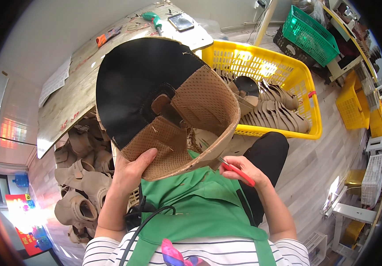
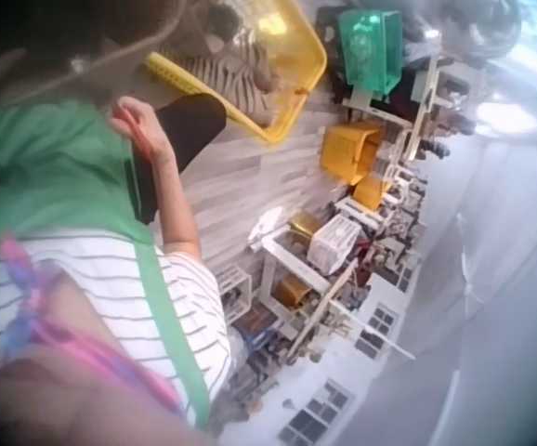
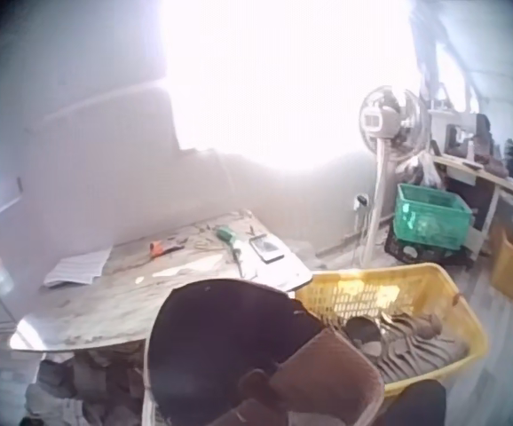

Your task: The person sits on the floor and uses red-handled scissors to trim the edges of shoe sole components. They repeatedly pick up a sole from a yellow basket, trim the excess material, and place the finished piece back into the basket.

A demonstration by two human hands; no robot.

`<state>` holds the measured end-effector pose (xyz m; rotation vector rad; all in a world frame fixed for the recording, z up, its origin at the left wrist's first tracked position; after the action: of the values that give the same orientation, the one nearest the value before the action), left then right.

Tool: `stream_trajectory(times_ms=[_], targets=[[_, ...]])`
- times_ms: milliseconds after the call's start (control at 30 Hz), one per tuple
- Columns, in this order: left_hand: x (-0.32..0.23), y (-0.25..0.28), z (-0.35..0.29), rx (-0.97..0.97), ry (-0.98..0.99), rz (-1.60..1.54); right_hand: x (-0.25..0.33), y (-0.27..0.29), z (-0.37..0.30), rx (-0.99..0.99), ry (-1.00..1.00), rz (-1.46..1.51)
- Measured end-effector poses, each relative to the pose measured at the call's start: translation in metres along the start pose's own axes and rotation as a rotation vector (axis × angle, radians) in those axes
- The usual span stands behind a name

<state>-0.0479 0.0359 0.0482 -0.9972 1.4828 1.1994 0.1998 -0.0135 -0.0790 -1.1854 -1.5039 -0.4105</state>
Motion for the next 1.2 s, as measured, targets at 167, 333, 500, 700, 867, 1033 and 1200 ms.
stream_trajectory(times_ms=[167, 333, 500, 700, 867, 1033, 1200], targets=[[0.002, -0.001, -0.002, 0.014, 0.025, -0.096, 0.015, -0.007, 0.013, 0.029, 0.095, -0.058], [0.005, -0.001, 0.000, 0.033, 0.013, -0.080, 0.011, 0.000, 0.015, -0.006, 0.025, -0.012], [0.008, 0.000, 0.000, 0.021, 0.028, -0.129, 0.013, 0.004, 0.013, 0.010, 0.041, -0.013], [0.003, 0.000, -0.004, 0.043, 0.037, -0.136, -0.003, 0.003, 0.017, -0.045, 0.055, 0.037], [0.006, -0.006, -0.006, 0.091, 0.085, -0.163, -0.003, 0.003, 0.022, -0.107, 0.069, 0.087], [0.008, -0.008, -0.006, 0.096, 0.080, -0.177, -0.001, 0.001, 0.023, -0.163, 0.050, 0.080], [0.012, -0.011, -0.007, 0.111, 0.106, -0.209, -0.010, 0.002, 0.024, -0.238, 0.090, 0.156]])
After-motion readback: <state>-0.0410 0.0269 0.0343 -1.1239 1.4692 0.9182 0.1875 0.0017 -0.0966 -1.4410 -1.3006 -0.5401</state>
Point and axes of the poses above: each hand's wrist, its own z-axis towards the middle knuckle, its own y-axis out of the back of the hand, x = y × z, the point moved 7 cm from there along z, towards the middle knuckle, and after that the axes turned 8 degrees about z, right-handed, at the moved point
